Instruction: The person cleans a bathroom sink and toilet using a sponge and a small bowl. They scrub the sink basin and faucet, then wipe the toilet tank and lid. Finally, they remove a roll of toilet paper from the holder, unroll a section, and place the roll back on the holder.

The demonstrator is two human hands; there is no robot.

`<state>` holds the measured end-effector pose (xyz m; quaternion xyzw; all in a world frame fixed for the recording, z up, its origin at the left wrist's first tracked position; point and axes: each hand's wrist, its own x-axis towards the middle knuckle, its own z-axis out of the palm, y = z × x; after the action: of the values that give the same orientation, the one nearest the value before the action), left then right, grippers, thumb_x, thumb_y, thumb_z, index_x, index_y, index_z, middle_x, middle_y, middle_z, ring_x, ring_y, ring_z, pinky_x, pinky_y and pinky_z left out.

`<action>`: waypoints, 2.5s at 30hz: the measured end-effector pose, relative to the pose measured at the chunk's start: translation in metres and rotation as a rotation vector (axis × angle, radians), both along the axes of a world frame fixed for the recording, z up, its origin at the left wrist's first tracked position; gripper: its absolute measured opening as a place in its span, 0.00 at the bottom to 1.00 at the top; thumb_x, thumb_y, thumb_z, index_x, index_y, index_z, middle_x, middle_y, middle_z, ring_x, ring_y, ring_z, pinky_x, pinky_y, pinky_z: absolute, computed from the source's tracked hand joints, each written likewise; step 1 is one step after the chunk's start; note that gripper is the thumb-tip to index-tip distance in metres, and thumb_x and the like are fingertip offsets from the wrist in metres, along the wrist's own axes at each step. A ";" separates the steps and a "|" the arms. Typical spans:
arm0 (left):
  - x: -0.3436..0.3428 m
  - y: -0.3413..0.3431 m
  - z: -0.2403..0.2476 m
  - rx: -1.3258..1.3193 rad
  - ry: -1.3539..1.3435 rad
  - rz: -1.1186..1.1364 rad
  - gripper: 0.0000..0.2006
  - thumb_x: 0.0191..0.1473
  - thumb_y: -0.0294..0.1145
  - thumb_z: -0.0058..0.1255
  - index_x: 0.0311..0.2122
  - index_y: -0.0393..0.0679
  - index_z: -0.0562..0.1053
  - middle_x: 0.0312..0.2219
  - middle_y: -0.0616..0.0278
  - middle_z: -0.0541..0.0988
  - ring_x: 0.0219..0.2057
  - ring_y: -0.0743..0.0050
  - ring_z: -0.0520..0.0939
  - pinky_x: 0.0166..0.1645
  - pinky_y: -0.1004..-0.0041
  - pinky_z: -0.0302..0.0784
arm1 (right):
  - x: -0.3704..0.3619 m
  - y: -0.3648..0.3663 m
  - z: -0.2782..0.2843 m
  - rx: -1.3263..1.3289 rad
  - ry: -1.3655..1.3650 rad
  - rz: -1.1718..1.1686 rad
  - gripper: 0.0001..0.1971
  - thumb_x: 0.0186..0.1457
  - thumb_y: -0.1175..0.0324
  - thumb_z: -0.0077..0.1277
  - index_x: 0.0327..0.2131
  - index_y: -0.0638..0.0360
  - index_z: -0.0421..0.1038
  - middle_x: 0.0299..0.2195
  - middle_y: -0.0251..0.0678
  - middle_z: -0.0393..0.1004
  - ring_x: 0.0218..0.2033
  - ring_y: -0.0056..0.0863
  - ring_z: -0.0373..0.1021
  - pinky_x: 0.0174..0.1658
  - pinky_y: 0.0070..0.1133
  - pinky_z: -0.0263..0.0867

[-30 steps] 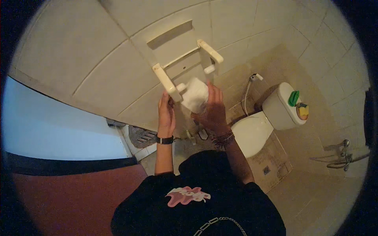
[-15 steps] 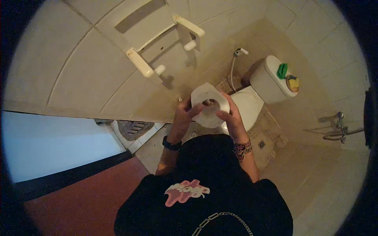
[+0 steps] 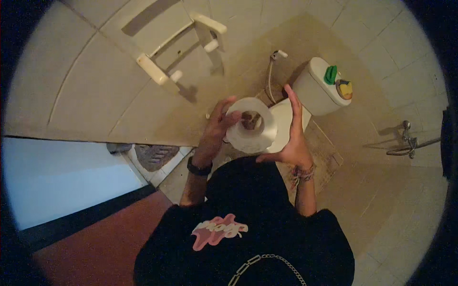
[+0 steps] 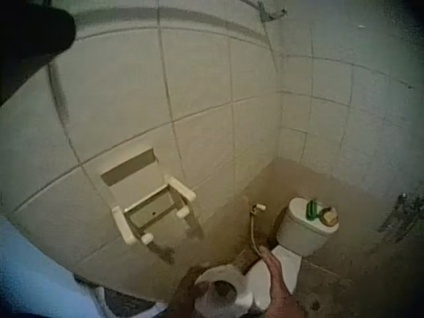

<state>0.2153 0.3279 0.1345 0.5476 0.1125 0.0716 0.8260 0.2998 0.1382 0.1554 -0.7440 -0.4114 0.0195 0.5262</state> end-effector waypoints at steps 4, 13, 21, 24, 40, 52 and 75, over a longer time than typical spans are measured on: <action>0.007 -0.014 0.017 0.159 0.013 -0.199 0.34 0.52 0.49 0.51 0.58 0.41 0.53 0.44 0.54 0.73 0.42 0.72 0.74 0.47 0.70 0.70 | 0.019 -0.005 -0.005 -0.048 -0.288 0.168 0.56 0.19 0.56 0.71 0.57 0.57 0.52 0.56 0.45 0.57 0.61 0.40 0.50 0.64 0.35 0.37; 0.037 -0.026 0.019 0.669 -0.603 -0.103 0.52 0.32 0.61 0.64 0.58 0.43 0.53 0.54 0.49 0.61 0.55 0.56 0.65 0.56 0.61 0.62 | 0.006 -0.026 -0.008 0.273 0.163 -0.036 0.50 0.23 0.55 0.70 0.53 0.64 0.56 0.50 0.40 0.65 0.51 0.29 0.63 0.55 0.26 0.58; 0.042 -0.042 0.023 0.717 -0.550 -0.185 0.46 0.29 0.46 0.70 0.54 0.39 0.60 0.50 0.53 0.67 0.51 0.60 0.70 0.55 0.65 0.65 | -0.007 -0.013 -0.019 0.245 0.294 -0.066 0.52 0.26 0.57 0.70 0.56 0.61 0.52 0.53 0.42 0.62 0.55 0.33 0.59 0.57 0.28 0.54; 0.030 -0.026 0.014 0.470 -0.445 -0.156 0.43 0.30 0.40 0.70 0.53 0.40 0.62 0.48 0.58 0.69 0.48 0.66 0.72 0.53 0.67 0.66 | -0.008 -0.010 -0.003 0.171 0.159 -0.042 0.53 0.29 0.50 0.66 0.58 0.61 0.49 0.56 0.44 0.56 0.60 0.36 0.50 0.60 0.31 0.48; -0.022 -0.002 -0.005 0.061 -0.087 0.198 0.41 0.30 0.39 0.70 0.51 0.41 0.63 0.44 0.59 0.71 0.46 0.71 0.72 0.50 0.69 0.69 | -0.024 0.055 -0.039 0.785 0.958 0.002 0.35 0.57 0.39 0.28 0.53 0.63 0.56 0.51 0.43 0.63 0.53 0.36 0.58 0.56 0.35 0.52; 0.005 -0.024 -0.001 1.099 -0.378 0.343 0.51 0.26 0.48 0.70 0.57 0.44 0.56 0.53 0.52 0.64 0.58 0.53 0.60 0.61 0.60 0.51 | -0.023 0.029 -0.048 0.458 1.232 0.235 0.28 0.54 0.54 0.46 0.53 0.63 0.56 0.49 0.41 0.64 0.48 0.33 0.65 0.48 0.29 0.64; 0.029 -0.040 0.013 0.060 -0.439 -0.008 0.44 0.52 0.68 0.11 0.47 0.35 0.67 0.46 0.50 0.71 0.48 0.59 0.71 0.54 0.65 0.63 | -0.013 0.011 -0.002 0.591 0.281 -0.147 0.42 0.51 0.35 0.33 0.54 0.66 0.56 0.55 0.46 0.58 0.57 0.36 0.53 0.59 0.31 0.46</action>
<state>0.2446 0.2876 0.1479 0.5436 -0.0743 0.1889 0.8144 0.2867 0.1492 0.1533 -0.5767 -0.2680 -0.0363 0.7708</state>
